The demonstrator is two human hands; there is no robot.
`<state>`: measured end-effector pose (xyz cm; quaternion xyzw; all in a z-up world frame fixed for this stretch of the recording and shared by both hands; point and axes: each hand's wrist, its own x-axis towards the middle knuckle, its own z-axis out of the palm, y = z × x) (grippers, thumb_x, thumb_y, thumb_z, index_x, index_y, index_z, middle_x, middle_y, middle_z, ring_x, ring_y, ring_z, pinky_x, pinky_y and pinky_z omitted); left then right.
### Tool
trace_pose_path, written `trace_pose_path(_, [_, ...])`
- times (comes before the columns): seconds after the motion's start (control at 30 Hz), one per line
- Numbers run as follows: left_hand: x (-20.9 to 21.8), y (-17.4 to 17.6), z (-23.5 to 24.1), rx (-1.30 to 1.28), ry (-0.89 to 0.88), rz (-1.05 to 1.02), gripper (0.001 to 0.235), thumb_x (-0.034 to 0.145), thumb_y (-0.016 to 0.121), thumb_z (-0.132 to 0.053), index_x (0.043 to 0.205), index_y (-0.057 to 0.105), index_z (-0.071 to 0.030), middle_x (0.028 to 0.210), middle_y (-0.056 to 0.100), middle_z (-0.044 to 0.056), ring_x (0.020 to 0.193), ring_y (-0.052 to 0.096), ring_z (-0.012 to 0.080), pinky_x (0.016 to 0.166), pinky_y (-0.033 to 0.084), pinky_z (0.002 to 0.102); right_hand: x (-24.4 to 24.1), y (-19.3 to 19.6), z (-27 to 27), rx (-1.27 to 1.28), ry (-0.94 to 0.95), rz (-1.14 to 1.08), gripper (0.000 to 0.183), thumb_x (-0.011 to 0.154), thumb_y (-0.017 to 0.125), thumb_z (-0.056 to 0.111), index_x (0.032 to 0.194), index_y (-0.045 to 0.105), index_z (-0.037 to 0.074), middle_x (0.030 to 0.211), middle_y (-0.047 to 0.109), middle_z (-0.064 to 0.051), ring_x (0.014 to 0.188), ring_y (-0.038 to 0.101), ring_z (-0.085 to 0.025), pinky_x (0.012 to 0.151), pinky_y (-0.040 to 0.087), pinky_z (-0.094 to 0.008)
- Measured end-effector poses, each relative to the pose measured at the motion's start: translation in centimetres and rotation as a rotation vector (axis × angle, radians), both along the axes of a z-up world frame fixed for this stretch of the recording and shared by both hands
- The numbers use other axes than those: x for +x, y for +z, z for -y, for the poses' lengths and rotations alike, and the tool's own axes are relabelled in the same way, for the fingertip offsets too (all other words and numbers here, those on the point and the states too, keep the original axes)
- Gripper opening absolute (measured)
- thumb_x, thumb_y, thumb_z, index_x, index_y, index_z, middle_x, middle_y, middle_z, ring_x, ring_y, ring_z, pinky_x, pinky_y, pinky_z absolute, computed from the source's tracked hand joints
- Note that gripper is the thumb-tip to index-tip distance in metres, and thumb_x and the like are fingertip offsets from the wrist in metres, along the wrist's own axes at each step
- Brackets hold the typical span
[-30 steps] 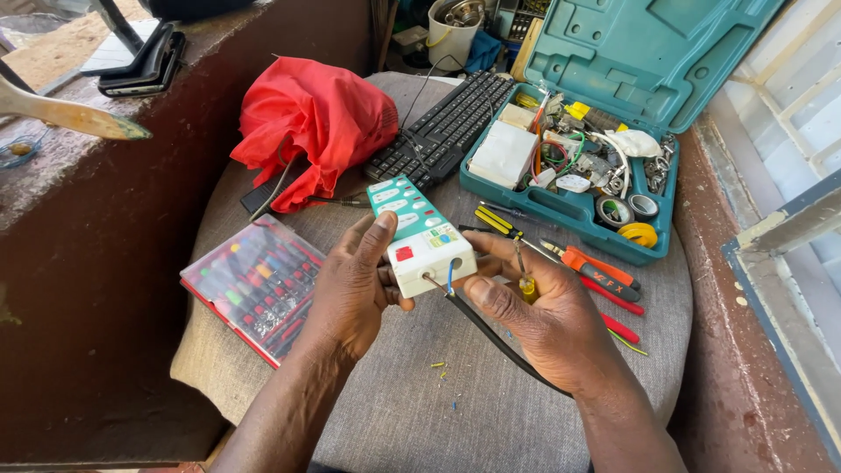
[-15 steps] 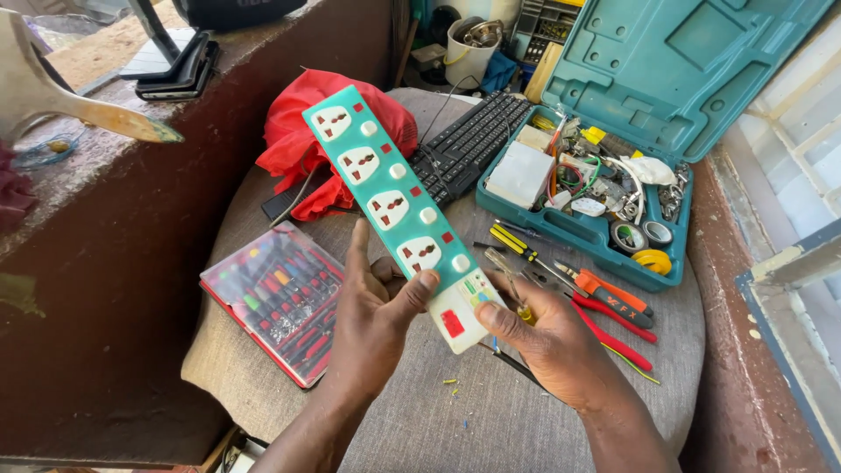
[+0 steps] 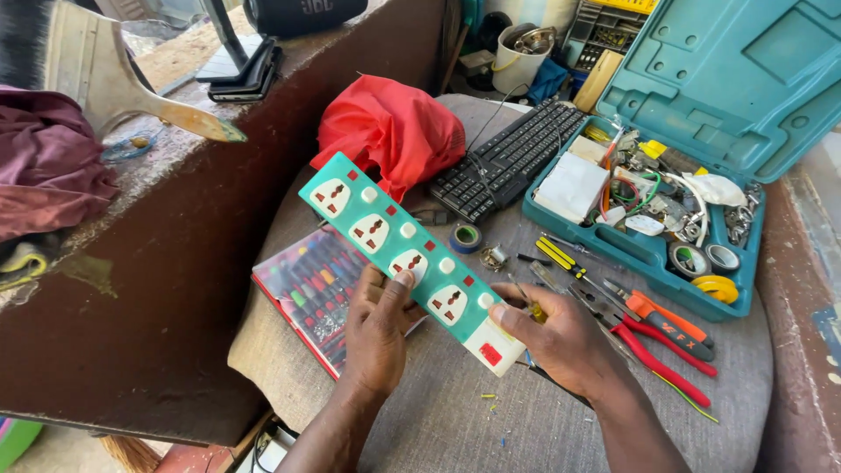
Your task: Assembling or repairing a power extension board using a screwdriver and other hand tools.
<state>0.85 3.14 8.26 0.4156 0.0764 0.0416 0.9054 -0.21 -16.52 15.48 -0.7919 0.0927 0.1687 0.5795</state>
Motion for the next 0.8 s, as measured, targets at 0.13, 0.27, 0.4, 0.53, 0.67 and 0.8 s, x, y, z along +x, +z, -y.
trace_pose_path(0.13, [0.0, -0.5, -0.1, 0.086, 0.029, -0.015, 0.038, 0.096, 0.066, -0.021, 0.129, 0.057, -0.004, 0.122, 0.073, 0.011, 0.109, 0.075, 0.0276, 0.092, 0.068, 0.051, 1.2, -0.4, -0.1, -0.176, 0.095, 0.035, 0.038, 0.088, 0.071, 0.039, 0.105, 0.088, 0.009, 0.088, 0.081, 0.000, 0.077, 0.066, -0.011, 0.067, 0.049, -0.029])
trace_pose_path(0.27, [0.1, -2.2, -0.6, 0.184, 0.020, -0.018, 0.043, 0.093, 0.069, -0.030, 0.128, 0.059, -0.008, 0.112, 0.076, 0.006, 0.101, 0.076, 0.0205, 0.081, 0.063, 0.040, 2.0, -2.8, 0.0, 0.005, 0.088, 0.001, 0.033, 0.091, 0.073, 0.035, 0.097, 0.084, 0.004, 0.079, 0.075, -0.006, 0.066, 0.061, -0.016, 0.057, 0.047, -0.034])
trace_pose_path(0.4, [0.5, -2.5, -0.4, 0.200, -0.004, 0.008, 0.043, 0.094, 0.068, -0.031, 0.130, 0.058, -0.009, 0.119, 0.077, 0.007, 0.102, 0.075, 0.0195, 0.083, 0.062, 0.038, 2.4, -2.8, 0.1, -0.070, 0.059, 0.003, 0.030, 0.091, 0.074, 0.034, 0.097, 0.085, 0.006, 0.081, 0.078, -0.004, 0.071, 0.063, -0.013, 0.065, 0.047, -0.031])
trace_pose_path(0.53, [0.9, -3.1, 0.2, 0.157, 0.000, 0.014, 0.039, 0.094, 0.068, -0.027, 0.127, 0.057, -0.008, 0.124, 0.076, 0.009, 0.104, 0.077, 0.0234, 0.084, 0.066, 0.043, 2.5, -2.2, 0.3, -0.236, 0.041, 0.003, 0.032, 0.085, 0.077, 0.038, 0.102, 0.087, 0.013, 0.083, 0.079, 0.003, 0.072, 0.064, -0.010, 0.068, 0.048, -0.029])
trace_pose_path(0.67, [0.9, -3.6, 0.4, 0.179, 0.001, 0.036, 0.039, 0.095, 0.069, -0.028, 0.127, 0.058, -0.007, 0.120, 0.073, 0.005, 0.104, 0.074, 0.0199, 0.081, 0.064, 0.040, 2.3, -2.2, 0.4, -0.260, 0.026, 0.013, 0.035, 0.082, 0.077, 0.040, 0.104, 0.089, 0.015, 0.086, 0.082, 0.003, 0.073, 0.067, -0.011, 0.068, 0.050, -0.030])
trace_pose_path(0.8, [0.1, -1.7, 1.2, 0.137, 0.079, 0.018, 0.048, 0.088, 0.074, -0.024, 0.130, 0.058, -0.007, 0.120, 0.075, 0.009, 0.105, 0.072, 0.0213, 0.085, 0.061, 0.041, 1.9, -2.5, -0.2, -0.200, 0.031, 0.043, 0.042, 0.079, 0.080, 0.035, 0.115, 0.086, 0.015, 0.100, 0.084, 0.004, 0.084, 0.071, -0.009, 0.074, 0.056, -0.028])
